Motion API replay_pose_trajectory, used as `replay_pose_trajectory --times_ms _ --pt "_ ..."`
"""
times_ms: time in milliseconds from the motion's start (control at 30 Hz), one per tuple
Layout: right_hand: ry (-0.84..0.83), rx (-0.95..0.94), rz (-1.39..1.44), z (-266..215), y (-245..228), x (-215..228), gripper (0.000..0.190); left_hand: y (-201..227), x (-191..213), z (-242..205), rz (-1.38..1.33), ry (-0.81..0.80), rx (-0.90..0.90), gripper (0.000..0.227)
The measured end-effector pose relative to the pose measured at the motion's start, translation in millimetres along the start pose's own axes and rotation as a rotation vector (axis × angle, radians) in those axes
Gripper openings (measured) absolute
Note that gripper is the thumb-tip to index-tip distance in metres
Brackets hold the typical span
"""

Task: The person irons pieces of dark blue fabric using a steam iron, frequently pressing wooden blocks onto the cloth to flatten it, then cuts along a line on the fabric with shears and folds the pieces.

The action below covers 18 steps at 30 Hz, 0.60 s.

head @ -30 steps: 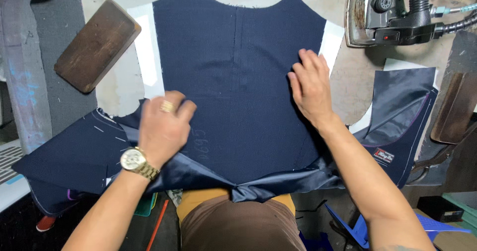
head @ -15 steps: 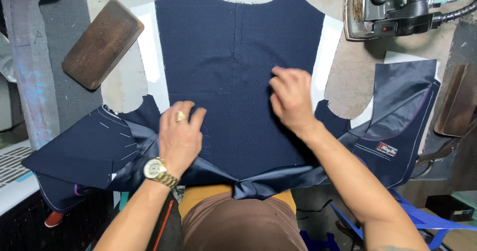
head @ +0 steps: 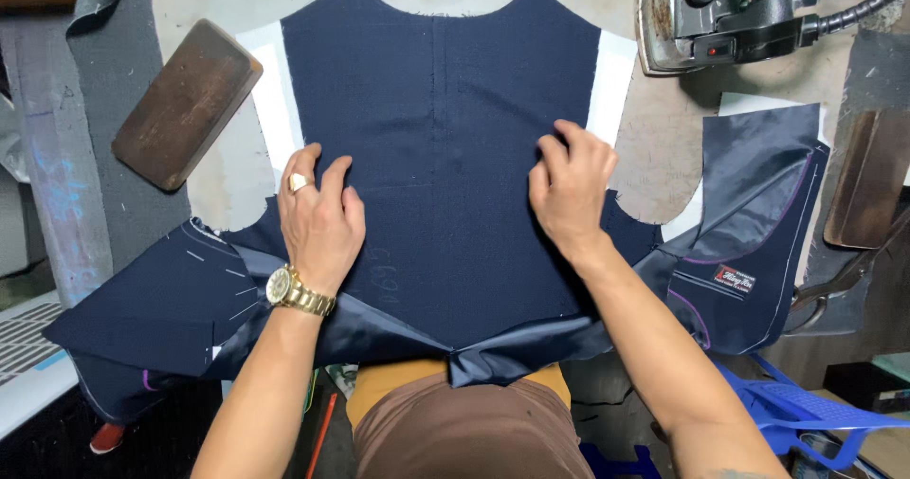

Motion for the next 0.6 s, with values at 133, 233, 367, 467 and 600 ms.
replay_pose_trajectory --times_ms 133,233,367,467,600 --pt "-0.007 0.102 0.094 12 -5 -9 0.020 9 -6 32 -0.094 -0.024 -0.098 0.034" --pt "-0.034 0.157 0.136 28 -1 -18 0.016 17 -7 63 -0.065 -0.034 -0.159 0.035" --pt "0.093 0.181 0.125 56 54 -17 0.013 -29 -11 97 0.011 0.056 -0.193 0.041" --pt "0.150 0.125 -0.123 76 69 74 0.028 -48 74 83 0.214 0.021 -0.077 0.040" --pt "-0.094 0.055 -0.152 95 120 112 0.049 -129 69 46 0.068 -0.290 0.222 0.068"
Point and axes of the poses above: each hand's wrist, its own z-axis towards the middle knuckle, its own x-axis out of the back of the hand, y = z × x, the point moved 2 cm from there along z, towards the middle knuckle, and after that the axes turned 11 degrees about -y, right-handed, at the moved point
